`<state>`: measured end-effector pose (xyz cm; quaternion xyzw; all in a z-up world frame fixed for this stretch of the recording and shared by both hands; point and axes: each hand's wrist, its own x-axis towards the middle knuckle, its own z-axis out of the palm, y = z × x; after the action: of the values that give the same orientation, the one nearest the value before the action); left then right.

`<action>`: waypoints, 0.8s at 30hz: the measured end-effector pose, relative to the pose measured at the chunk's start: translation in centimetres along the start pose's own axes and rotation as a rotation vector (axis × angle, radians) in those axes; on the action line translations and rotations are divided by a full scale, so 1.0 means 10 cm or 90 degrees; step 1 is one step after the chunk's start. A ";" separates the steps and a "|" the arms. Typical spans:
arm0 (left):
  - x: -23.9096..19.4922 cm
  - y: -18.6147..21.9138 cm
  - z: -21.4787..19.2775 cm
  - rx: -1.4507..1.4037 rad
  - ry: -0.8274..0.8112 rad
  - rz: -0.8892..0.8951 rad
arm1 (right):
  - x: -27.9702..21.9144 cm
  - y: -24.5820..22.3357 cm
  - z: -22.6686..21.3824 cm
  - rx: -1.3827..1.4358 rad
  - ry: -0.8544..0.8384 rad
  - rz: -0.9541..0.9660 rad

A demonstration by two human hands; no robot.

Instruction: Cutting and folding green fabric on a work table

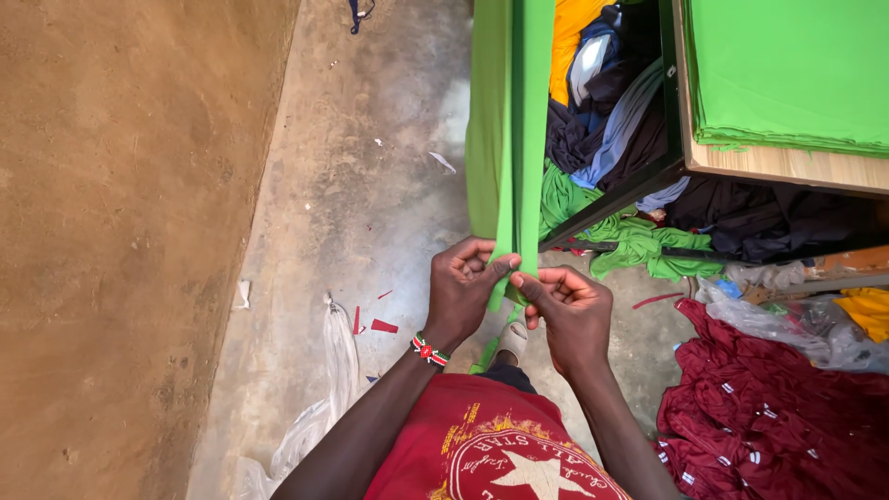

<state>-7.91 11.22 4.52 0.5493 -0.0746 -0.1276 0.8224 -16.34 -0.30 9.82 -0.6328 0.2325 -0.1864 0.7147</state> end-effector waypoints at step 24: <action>-0.15 0.45 -0.02 0.120 -0.057 0.036 | -0.19 -0.32 0.25 -0.157 -0.055 -0.171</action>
<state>-8.71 13.48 8.67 0.6159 -0.1385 -0.1211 0.7661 -16.41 2.43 13.39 -0.7485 0.1365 -0.2228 0.6095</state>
